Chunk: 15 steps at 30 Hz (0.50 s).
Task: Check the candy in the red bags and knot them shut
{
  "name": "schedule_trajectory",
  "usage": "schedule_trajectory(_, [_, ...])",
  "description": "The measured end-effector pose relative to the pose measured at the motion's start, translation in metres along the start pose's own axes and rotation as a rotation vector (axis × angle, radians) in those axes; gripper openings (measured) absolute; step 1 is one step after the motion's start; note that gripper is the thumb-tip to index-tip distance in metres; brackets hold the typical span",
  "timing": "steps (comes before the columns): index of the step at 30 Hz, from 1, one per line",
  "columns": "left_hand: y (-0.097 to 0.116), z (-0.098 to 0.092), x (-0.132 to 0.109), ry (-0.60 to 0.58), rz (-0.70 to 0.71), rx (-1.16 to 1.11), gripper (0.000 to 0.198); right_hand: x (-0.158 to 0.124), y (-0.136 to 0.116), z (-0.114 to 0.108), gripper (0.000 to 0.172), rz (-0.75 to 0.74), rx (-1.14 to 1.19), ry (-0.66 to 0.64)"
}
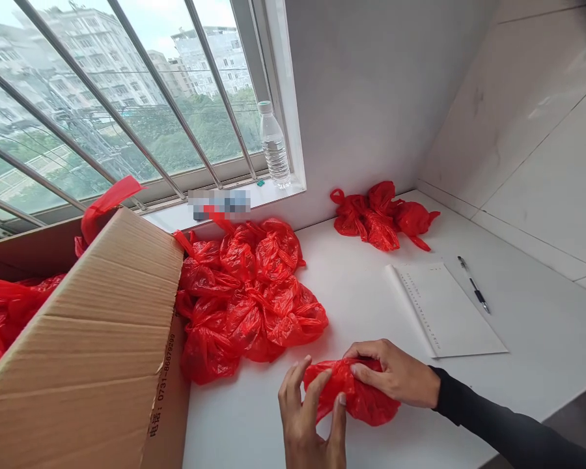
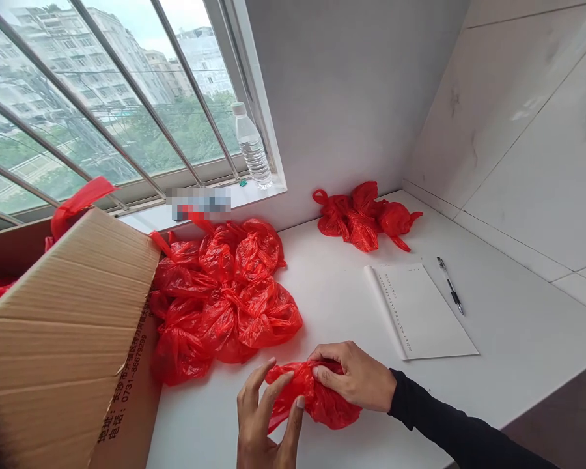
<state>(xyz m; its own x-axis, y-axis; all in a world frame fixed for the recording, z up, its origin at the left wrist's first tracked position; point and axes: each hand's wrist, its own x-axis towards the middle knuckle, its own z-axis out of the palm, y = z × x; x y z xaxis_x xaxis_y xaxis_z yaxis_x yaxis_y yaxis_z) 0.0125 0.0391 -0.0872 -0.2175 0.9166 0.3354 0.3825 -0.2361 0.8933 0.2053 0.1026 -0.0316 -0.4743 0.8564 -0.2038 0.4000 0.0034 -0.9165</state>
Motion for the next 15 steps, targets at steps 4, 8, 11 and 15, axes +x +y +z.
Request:
schedule_trajectory(4, [0.002,0.000,0.003,-0.015,-0.138,-0.101,0.012,-0.002,-0.003,-0.002,0.019,-0.002,-0.057,0.055])
schedule_trajectory(8, [0.009,-0.007,0.007,-0.016,-0.351,-0.154,0.019,-0.011,-0.007,-0.006,0.020,-0.118,-0.193,0.242])
schedule_trajectory(11, [0.015,-0.013,0.012,-0.019,-0.472,-0.197,0.025,-0.019,-0.009,-0.006,0.011,-0.279,-0.334,0.283])
schedule_trajectory(15, [0.020,-0.019,0.020,-0.058,-0.557,-0.259,0.030,-0.021,-0.005,0.000,0.031,-0.364,-0.496,0.187])
